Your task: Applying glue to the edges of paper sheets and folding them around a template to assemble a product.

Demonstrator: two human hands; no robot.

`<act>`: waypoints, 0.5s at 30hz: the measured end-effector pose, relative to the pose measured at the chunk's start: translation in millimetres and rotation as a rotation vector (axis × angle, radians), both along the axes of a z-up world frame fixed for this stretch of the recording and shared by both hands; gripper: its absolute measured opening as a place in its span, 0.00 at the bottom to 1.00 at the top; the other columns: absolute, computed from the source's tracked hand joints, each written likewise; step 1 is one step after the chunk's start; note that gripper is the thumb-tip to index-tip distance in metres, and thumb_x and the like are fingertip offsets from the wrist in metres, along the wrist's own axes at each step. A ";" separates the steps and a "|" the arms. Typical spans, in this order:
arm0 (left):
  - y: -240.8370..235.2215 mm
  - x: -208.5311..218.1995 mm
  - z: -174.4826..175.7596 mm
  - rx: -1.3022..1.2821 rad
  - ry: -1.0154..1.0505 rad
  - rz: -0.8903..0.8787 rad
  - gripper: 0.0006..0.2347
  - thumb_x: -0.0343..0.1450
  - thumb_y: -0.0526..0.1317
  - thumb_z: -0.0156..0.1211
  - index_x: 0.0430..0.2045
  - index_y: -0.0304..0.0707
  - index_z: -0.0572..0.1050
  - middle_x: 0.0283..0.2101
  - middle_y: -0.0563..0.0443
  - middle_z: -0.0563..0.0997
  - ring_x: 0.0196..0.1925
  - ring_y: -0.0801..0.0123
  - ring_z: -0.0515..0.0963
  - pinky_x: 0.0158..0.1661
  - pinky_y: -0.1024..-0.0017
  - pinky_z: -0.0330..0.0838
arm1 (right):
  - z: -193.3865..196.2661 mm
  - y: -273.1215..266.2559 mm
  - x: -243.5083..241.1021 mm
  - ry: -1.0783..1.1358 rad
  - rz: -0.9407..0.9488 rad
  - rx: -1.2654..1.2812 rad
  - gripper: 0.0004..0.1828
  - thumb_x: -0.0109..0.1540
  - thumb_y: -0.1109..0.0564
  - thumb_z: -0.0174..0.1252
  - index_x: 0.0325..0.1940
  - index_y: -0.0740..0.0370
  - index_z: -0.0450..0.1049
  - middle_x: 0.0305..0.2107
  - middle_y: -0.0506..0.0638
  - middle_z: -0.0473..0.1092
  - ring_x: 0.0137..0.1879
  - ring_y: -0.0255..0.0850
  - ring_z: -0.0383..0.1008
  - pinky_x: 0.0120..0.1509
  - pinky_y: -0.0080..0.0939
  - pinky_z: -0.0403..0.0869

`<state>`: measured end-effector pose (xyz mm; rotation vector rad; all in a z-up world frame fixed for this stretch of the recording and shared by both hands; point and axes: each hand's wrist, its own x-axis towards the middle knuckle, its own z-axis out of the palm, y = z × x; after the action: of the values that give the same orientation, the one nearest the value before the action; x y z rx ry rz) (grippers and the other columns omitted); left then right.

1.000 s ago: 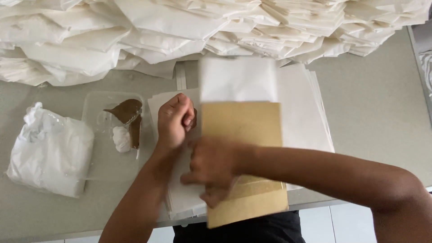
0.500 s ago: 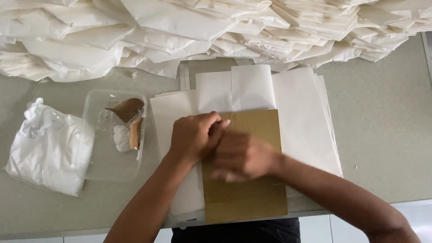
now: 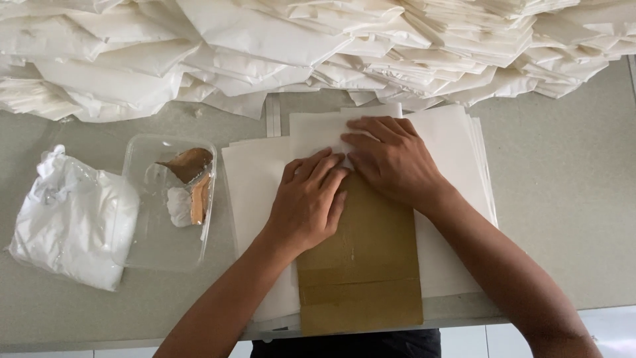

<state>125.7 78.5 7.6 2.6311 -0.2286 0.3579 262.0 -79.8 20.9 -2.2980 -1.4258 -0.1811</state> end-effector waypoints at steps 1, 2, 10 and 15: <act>0.1 -0.4 -2.8 0.000 0.001 0.000 0.12 0.72 0.37 0.55 0.48 0.37 0.76 0.55 0.41 0.77 0.62 0.45 0.75 0.57 0.46 0.66 | 6.0 4.1 1.3 0.001 0.000 0.000 0.12 0.64 0.54 0.59 0.50 0.59 0.80 0.48 0.54 0.77 0.59 0.56 0.76 0.56 0.62 0.75; 0.4 -0.8 -5.5 0.011 0.015 -0.006 0.12 0.72 0.37 0.54 0.49 0.38 0.75 0.57 0.41 0.75 0.64 0.44 0.73 0.58 0.47 0.64 | 12.0 8.3 2.7 0.017 -0.025 -0.052 0.15 0.66 0.54 0.56 0.55 0.58 0.78 0.50 0.55 0.76 0.61 0.55 0.75 0.59 0.61 0.73; 0.9 -0.9 5.3 0.001 0.068 0.018 0.18 0.72 0.38 0.54 0.57 0.35 0.70 0.64 0.31 0.70 0.70 0.36 0.65 0.60 0.42 0.61 | -10.3 20.1 26.5 -0.094 -0.123 -0.047 0.18 0.67 0.52 0.58 0.61 0.54 0.76 0.45 0.50 0.75 0.55 0.50 0.76 0.61 0.55 0.69; 1.9 0.2 3.4 0.016 0.092 0.043 0.21 0.72 0.42 0.54 0.59 0.34 0.67 0.64 0.29 0.69 0.70 0.39 0.66 0.60 0.44 0.60 | 12.0 17.4 30.3 0.005 -0.068 0.068 0.06 0.64 0.61 0.65 0.45 0.58 0.82 0.33 0.48 0.76 0.44 0.47 0.77 0.54 0.51 0.71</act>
<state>126.0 80.4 11.0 2.6634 -0.1456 0.2501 292.4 -62.4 32.9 -2.2912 -1.3191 -0.2401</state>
